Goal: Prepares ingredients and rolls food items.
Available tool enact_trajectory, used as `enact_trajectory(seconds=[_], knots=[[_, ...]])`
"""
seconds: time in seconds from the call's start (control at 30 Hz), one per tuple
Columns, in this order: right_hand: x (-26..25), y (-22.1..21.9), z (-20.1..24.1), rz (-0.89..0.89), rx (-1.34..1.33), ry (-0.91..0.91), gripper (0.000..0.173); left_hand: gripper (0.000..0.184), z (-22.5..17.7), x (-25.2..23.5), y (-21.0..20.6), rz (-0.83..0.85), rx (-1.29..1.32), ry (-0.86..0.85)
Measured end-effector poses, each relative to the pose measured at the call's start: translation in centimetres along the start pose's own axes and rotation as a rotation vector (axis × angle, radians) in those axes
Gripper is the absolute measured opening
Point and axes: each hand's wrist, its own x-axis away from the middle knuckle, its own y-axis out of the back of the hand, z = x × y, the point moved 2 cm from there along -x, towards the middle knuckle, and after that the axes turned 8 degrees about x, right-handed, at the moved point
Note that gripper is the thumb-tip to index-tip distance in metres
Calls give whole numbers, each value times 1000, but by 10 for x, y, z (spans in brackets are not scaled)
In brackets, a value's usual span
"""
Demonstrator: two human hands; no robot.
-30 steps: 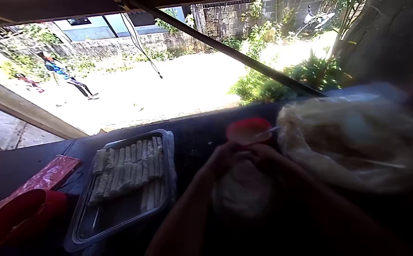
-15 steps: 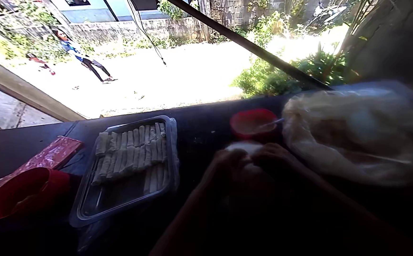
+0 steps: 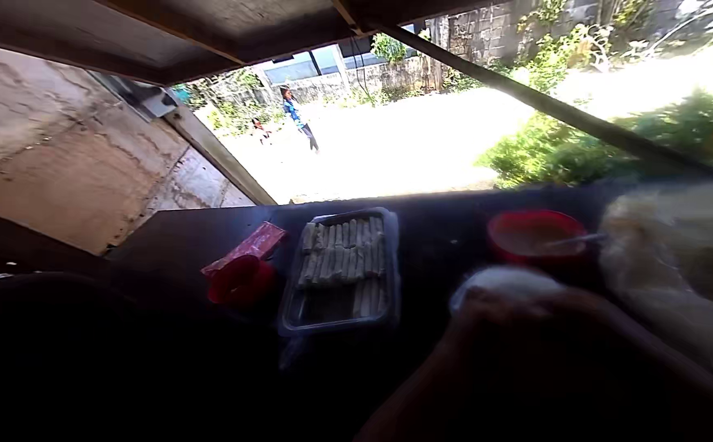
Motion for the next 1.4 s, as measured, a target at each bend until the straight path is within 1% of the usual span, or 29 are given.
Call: enact_trajectory(seconds=[0.07,0.1,0.13,0.2,0.23,0.3,0.4,0.47,0.53,0.6,0.67,0.73,0.8,0.83,0.93,1.03,1.07,1.17,1.23,1.27,1.33,1.4], knots=[[4,-1,0,-62,-33,-8,28,28,1,-1,-5,-9,-18,-4],[5,-3,-1,-72,-37,-5,29,27,0,-2,-5,-18,-25,-14],[3,0,5,-46,-59,-17,28,26,-1,-3,-5,-28,-29,-22],[1,5,15,-43,-62,-69,24,24,-3,-5,-7,-57,-37,-58],[1,5,16,-82,-51,-76,20,23,-2,-6,-9,-70,-36,-72],[5,-1,8,-113,-19,-52,20,24,0,-9,-12,-46,-9,-61],[5,4,14,-71,-14,-66,21,24,4,-11,-13,-5,5,-25],[3,-5,7,-103,-4,-44,23,23,8,-12,-11,-13,76,19],[8,-16,-15,-101,31,-5,25,24,17,-12,-15,10,207,35],[9,-20,-25,-53,7,3,25,34,25,-10,-15,66,353,53],[7,-20,-30,-12,-24,-6,25,45,33,-8,-12,89,476,81],[6,-20,-32,4,-35,-4,26,51,38,-6,-8,80,514,102],[7,-21,-34,-7,-42,5,27,54,39,-4,-2,66,469,97],[7,-21,-35,-9,-43,6,27,53,37,-4,1,54,427,80],[8,-20,-37,21,-54,-13,28,39,18,-10,-3,73,223,40],[2,-9,-27,96,-103,-98,31,28,7,-16,-16,97,63,11],[-1,-6,-23,111,-117,-112,32,26,8,-17,-19,77,39,-2],[0,-10,-30,57,-125,-84,29,24,11,-17,-25,22,27,-14],[4,-4,-31,97,-200,-157,31,25,11,-17,-26,8,24,-14],[6,-7,-36,79,-235,-156,30,25,11,-16,-26,1,19,-9],[11,-17,-48,-3,-299,-97,24,26,14,-15,-28,-17,-2,-3],[15,-20,-52,-40,-353,-84,22,26,15,-13,-30,-35,-13,-5]])
